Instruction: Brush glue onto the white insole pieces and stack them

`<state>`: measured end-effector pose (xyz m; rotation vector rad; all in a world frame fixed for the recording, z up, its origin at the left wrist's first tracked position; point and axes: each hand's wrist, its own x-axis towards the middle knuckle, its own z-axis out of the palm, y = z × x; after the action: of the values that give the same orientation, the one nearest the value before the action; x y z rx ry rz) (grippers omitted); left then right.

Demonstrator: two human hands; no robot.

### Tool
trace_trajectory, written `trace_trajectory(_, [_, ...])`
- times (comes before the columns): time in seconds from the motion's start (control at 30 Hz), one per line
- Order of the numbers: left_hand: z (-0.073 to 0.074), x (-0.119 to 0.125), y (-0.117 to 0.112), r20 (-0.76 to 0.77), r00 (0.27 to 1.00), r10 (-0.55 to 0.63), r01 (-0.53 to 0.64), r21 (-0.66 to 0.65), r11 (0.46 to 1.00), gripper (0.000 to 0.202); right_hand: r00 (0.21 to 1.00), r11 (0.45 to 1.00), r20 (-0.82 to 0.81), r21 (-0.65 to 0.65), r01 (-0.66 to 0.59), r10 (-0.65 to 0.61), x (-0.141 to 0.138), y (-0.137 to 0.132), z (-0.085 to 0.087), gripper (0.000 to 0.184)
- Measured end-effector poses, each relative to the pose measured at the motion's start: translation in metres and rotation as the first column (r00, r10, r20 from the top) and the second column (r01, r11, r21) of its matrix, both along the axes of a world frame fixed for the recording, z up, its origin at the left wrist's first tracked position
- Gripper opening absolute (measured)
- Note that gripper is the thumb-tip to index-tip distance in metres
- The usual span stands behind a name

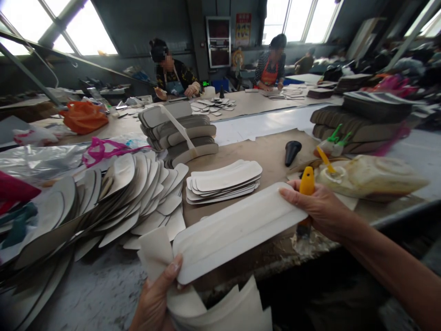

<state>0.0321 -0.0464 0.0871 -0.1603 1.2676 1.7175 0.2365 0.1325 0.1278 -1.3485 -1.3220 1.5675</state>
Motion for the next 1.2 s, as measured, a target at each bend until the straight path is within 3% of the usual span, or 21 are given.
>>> trace_trajectory(0.13, [0.001, 0.002, 0.004, 0.057, 0.998, -0.034, 0.031, 0.063, 0.998, 0.021, 1.0, 1.0, -0.016, -0.024, 0.015, -0.016, 0.001, 0.002, -0.003, 0.041])
trace_trajectory(0.23, [0.001, 0.004, 0.006, -0.01, 0.999, -0.04, 0.041, 0.054, 0.998, 0.023, 0.988, 0.988, 0.156, 0.146, -0.042, 0.019, 0.007, 0.006, -0.004, 0.038])
trace_trajectory(0.33, [0.0, 0.005, 0.007, -0.069, 0.997, -0.045, 0.045, 0.0, 0.999, 0.03, 0.913, 0.941, 0.407, 0.315, -0.125, -0.015, 0.012, 0.007, -0.001, 0.039])
trace_trajectory(0.4, [-0.001, 0.005, 0.007, -0.109, 0.993, -0.033, 0.031, -0.021, 0.999, 0.035, 0.873, 0.91, 0.486, 0.379, -0.17, -0.039, 0.012, 0.005, 0.003, 0.041])
trace_trajectory(0.6, [0.002, 0.006, 0.01, -0.168, 0.984, -0.067, 0.042, -0.145, 0.989, 0.029, 0.854, 0.883, 0.517, 0.422, -0.205, -0.049, 0.003, -0.006, 0.014, 0.046])
trace_trajectory(0.8, [0.0, 0.009, 0.01, -0.114, 0.992, -0.054, 0.038, -0.139, 0.99, 0.033, 0.845, 0.819, 0.53, 0.516, -0.249, -0.077, 0.002, -0.012, 0.014, 0.043])
trace_trajectory(0.9, [0.0, 0.011, 0.011, -0.145, 0.989, -0.039, 0.02, -0.128, 0.992, 0.036, 0.848, 0.794, 0.512, 0.569, -0.212, -0.141, 0.001, -0.014, 0.016, 0.044])
trace_trajectory(1.0, [0.001, 0.012, 0.01, -0.148, 0.989, -0.012, -0.009, -0.146, 0.989, 0.035, 0.848, 0.807, 0.507, 0.559, -0.19, -0.152, 0.001, -0.016, 0.017, 0.047])
trace_trajectory(1.2, [0.007, 0.009, 0.007, -0.138, 0.99, -0.028, 0.011, -0.123, 0.992, 0.042, 0.867, 0.889, 0.487, 0.437, -0.135, -0.108, 0.007, -0.015, 0.013, 0.05])
